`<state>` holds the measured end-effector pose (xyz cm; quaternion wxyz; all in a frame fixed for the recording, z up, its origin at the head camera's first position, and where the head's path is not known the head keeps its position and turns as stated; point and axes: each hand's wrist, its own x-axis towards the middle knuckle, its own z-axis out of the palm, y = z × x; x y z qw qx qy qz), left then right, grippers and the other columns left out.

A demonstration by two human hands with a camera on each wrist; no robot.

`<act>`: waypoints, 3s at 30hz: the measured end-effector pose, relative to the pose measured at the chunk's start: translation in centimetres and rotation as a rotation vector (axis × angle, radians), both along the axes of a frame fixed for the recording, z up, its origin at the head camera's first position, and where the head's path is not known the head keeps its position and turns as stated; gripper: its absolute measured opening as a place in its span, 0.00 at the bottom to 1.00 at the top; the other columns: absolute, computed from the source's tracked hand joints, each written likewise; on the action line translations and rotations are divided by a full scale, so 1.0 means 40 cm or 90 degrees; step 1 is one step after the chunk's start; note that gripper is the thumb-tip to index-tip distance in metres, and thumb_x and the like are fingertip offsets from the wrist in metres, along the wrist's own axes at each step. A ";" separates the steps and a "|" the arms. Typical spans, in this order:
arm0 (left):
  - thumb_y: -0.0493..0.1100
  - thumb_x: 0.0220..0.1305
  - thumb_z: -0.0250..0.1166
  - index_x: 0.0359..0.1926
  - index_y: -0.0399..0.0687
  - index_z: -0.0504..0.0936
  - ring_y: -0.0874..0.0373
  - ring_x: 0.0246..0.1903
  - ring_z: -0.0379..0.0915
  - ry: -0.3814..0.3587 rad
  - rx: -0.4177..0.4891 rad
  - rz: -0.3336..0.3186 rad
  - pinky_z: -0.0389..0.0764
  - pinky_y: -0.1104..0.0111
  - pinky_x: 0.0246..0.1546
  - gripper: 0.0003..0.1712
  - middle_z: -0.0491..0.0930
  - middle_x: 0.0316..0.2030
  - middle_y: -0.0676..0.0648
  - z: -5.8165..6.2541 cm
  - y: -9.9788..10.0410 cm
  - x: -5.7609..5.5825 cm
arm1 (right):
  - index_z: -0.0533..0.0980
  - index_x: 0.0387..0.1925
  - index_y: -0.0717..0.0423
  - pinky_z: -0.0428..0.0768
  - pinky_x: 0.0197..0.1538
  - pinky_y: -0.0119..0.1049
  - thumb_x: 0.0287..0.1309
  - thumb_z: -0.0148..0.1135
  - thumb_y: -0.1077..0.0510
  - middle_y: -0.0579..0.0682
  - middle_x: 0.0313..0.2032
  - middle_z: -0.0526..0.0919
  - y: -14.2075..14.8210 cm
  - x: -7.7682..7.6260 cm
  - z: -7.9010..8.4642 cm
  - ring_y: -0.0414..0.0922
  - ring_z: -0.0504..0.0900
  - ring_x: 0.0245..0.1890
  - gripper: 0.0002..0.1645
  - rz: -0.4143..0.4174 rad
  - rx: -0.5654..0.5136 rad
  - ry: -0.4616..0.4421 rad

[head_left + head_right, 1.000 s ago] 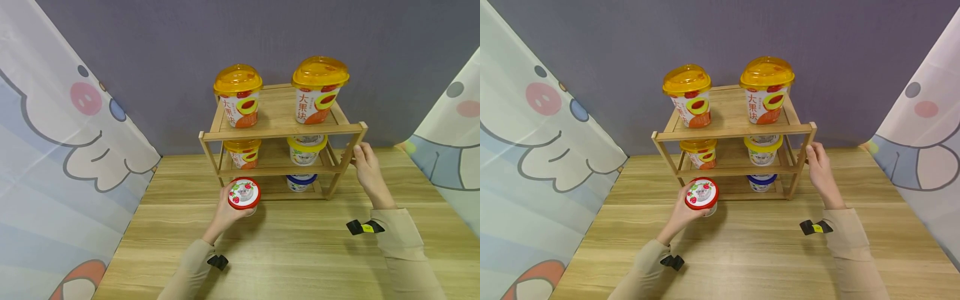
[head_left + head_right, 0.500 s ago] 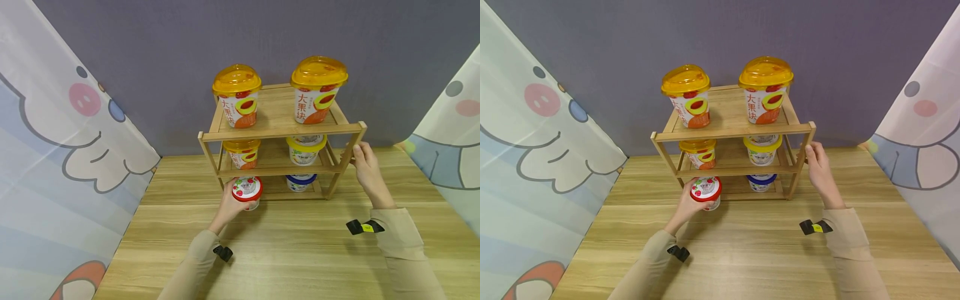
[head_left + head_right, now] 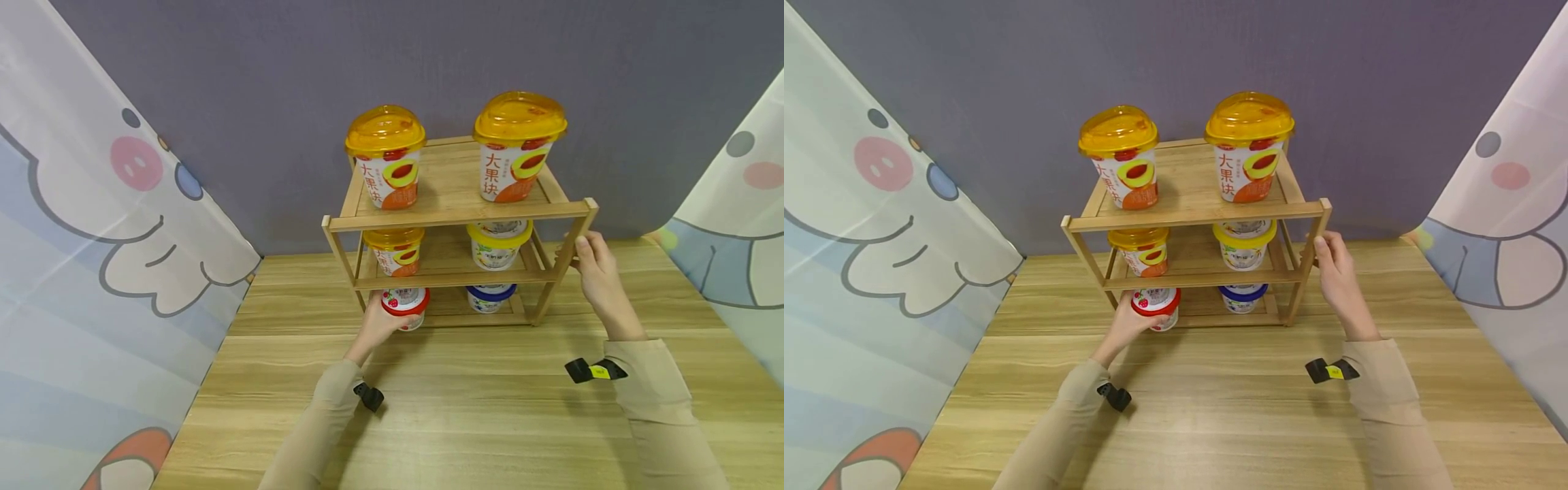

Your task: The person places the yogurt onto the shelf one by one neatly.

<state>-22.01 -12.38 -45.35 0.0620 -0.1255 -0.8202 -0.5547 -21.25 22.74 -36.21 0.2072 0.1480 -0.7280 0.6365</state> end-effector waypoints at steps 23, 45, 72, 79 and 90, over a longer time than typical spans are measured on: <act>0.35 0.44 0.70 0.58 0.37 0.61 0.46 0.48 0.68 -0.067 0.054 -0.032 0.70 0.58 0.49 0.39 0.70 0.50 0.38 0.041 0.008 -0.023 | 0.66 0.43 0.45 0.71 0.40 0.19 0.66 0.37 0.56 0.43 0.39 0.70 0.000 -0.003 -0.003 0.36 0.72 0.36 0.10 0.023 -0.025 0.000; 0.40 0.46 0.70 0.56 0.43 0.65 0.49 0.49 0.68 -0.137 0.060 -0.048 0.71 0.60 0.48 0.35 0.71 0.50 0.43 -0.017 -0.010 -0.080 | 0.66 0.45 0.53 0.71 0.40 0.18 0.66 0.37 0.57 0.44 0.38 0.70 -0.001 0.000 -0.001 0.35 0.73 0.36 0.12 0.007 -0.006 0.000; 0.35 0.49 0.67 0.60 0.41 0.59 0.47 0.53 0.64 -0.166 0.069 -0.096 0.67 0.58 0.53 0.37 0.67 0.54 0.39 0.010 -0.022 -0.074 | 0.66 0.45 0.49 0.71 0.40 0.19 0.66 0.37 0.56 0.42 0.40 0.70 -0.001 0.001 0.000 0.36 0.73 0.36 0.11 0.017 -0.012 -0.004; 0.40 0.46 0.70 0.58 0.43 0.61 0.48 0.52 0.66 -0.137 0.037 -0.018 0.68 0.57 0.52 0.39 0.69 0.52 0.42 -0.019 -0.015 -0.071 | 0.66 0.44 0.45 0.71 0.40 0.19 0.66 0.37 0.55 0.41 0.41 0.70 -0.002 0.002 0.002 0.35 0.73 0.36 0.11 0.008 -0.005 -0.008; 0.41 0.47 0.69 0.56 0.42 0.64 0.49 0.50 0.68 -0.151 0.029 -0.018 0.69 0.59 0.51 0.35 0.71 0.50 0.42 -0.016 -0.025 -0.071 | 0.66 0.45 0.47 0.71 0.40 0.19 0.66 0.37 0.54 0.41 0.40 0.70 0.000 0.002 0.003 0.34 0.73 0.36 0.11 0.006 -0.001 -0.014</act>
